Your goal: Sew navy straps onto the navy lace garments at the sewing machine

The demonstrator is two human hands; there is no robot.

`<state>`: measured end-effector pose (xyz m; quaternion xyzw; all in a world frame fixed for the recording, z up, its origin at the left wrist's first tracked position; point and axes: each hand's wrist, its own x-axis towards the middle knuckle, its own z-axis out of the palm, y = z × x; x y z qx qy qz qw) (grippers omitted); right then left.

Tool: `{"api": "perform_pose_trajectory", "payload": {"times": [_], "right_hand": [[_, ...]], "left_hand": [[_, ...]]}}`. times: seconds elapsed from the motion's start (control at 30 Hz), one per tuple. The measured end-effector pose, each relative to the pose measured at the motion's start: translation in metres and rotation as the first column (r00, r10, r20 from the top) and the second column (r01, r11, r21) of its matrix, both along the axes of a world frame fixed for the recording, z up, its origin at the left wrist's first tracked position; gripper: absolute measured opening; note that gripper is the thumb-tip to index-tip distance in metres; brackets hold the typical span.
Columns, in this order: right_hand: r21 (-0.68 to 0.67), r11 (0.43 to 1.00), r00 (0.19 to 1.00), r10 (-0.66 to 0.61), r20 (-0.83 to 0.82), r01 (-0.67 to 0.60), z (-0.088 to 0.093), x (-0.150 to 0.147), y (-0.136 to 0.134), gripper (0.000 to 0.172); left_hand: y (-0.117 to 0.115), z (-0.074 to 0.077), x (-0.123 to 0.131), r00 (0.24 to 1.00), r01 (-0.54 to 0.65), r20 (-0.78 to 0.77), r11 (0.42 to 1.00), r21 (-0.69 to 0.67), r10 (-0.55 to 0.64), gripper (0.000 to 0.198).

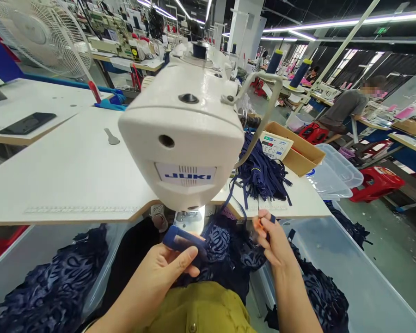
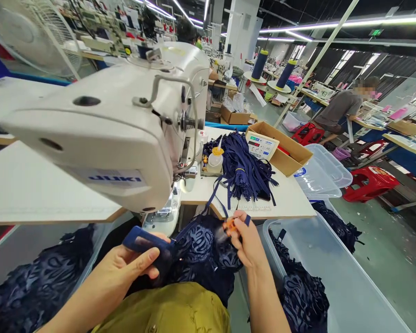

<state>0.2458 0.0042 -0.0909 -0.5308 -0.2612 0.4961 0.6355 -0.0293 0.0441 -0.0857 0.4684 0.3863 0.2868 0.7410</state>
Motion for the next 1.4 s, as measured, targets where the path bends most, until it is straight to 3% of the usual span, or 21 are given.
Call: {"api": "perform_pose_trajectory", "payload": {"times": [0.17,0.3,0.37,0.53,0.67,0.9,1.2,1.4], "right_hand": [[0.064,0.976,0.978,0.207,0.013,-0.208,-0.01,-0.014,0.002,0.033],[0.058,0.928,0.903,0.341,0.26,-0.367,-0.004,-0.022,-0.003,0.036],[0.038,0.918,0.857,0.354,0.375,-0.396,0.004,-0.03,-0.005,0.026],[0.026,0.973,0.861,0.192,0.472,-0.231,0.015,-0.05,-0.004,0.017],[0.019,0.987,0.806,0.118,0.58,-0.159,0.012,-0.054,-0.003,0.018],[0.018,0.988,0.747,0.103,0.657,-0.152,0.011,-0.055,-0.003,0.017],[-0.018,0.987,0.73,0.13,0.671,-0.158,0.007,-0.053,-0.005,0.017],[-0.002,0.988,0.717,0.115,0.687,-0.157,0.008,-0.054,-0.005,0.014]], "left_hand": [[0.002,0.004,0.004,0.997,-0.018,-0.072,1.0,0.022,0.02,0.04],[0.002,0.011,0.011,0.991,-0.057,-0.121,0.998,0.017,0.058,0.045],[0.002,0.012,0.014,0.989,-0.073,-0.129,0.997,0.016,0.075,0.046],[0.002,0.005,0.017,0.986,-0.12,-0.113,0.993,0.004,0.119,0.045],[0.002,0.001,0.018,0.986,-0.139,-0.096,0.99,0.002,0.138,0.044],[0.0,0.001,0.019,0.983,-0.161,-0.086,0.987,-0.003,0.16,0.042],[0.0,0.006,0.021,0.973,-0.194,-0.122,0.981,0.022,0.195,0.042],[-0.001,0.001,0.021,0.976,-0.184,-0.115,0.982,0.038,0.187,0.039]]}}
